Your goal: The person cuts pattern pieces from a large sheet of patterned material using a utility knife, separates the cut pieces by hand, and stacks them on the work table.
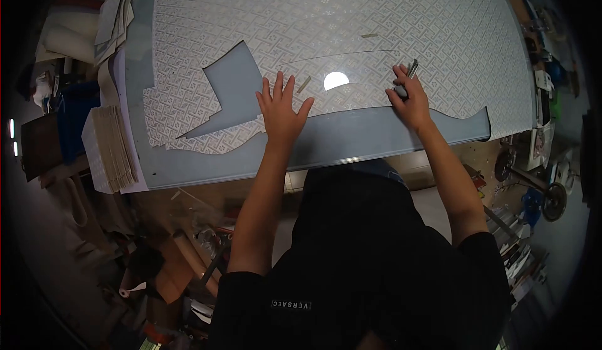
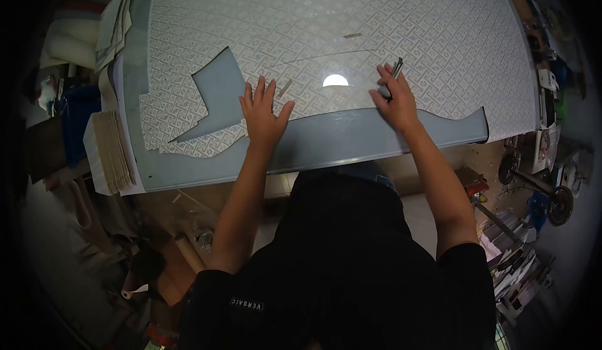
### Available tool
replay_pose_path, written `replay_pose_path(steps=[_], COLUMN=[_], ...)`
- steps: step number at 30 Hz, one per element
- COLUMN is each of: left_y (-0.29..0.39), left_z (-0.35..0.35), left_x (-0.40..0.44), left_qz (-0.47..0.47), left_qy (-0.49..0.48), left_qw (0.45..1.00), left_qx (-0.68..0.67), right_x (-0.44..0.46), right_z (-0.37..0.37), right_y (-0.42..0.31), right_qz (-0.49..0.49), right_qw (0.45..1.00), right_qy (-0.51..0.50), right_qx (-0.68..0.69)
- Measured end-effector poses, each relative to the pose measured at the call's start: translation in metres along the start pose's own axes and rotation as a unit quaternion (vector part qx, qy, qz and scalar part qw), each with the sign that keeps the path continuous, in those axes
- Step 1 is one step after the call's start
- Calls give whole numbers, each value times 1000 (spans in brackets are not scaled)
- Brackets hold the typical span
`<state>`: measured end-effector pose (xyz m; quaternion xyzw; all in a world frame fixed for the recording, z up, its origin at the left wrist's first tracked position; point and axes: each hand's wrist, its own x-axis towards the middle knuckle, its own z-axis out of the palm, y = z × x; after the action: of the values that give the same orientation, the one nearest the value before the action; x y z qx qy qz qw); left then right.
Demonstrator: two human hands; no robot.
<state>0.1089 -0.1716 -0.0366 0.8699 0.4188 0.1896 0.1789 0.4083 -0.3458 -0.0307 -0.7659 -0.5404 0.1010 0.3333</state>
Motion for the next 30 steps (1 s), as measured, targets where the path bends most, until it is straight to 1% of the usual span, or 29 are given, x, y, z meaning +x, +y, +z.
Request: replay_pose_path(steps=[3, 5, 9, 12, 16, 18, 20, 23, 27, 30], left_y=[-2, 0, 0, 0, 3, 2, 1, 3, 2, 2], left_z=[1, 1, 2, 1, 3, 3, 3, 4, 4, 3], left_x=[-2, -3, -3, -3, -6, -2, -4, -3, -3, -3], left_qz=[9, 6, 6, 5, 0, -5, 1, 6, 9, 9], left_qy=[7, 6, 12, 10, 11, 7, 7, 13, 10, 8], left_qw=[1000, 1000, 1000, 1000, 1000, 1000, 1000, 1000, 1000, 1000], left_qx=[-6, -7, -2, -2, 2, 4, 9, 15, 23, 14], right_x=[2, 3, 3, 3, -1, 11, 3, 4, 2, 2], right_z=[2, 0, -1, 2, 0, 3, 2, 1, -3, 0], right_y=[1, -3, 0, -3, 2, 6, 6, 2, 4, 3], right_qz=[-10, 6, -14, -3, -7, -16, -31, -11, -10, -19], right_qw=[1000, 1000, 1000, 999, 1000, 999, 999, 1000, 1000, 1000], right_qy=[2, 6, 13, 10, 7, 14, 8, 7, 0, 7], right_qx=[-9, 9, -3, 40, 26, 25, -9, 24, -1, 6])
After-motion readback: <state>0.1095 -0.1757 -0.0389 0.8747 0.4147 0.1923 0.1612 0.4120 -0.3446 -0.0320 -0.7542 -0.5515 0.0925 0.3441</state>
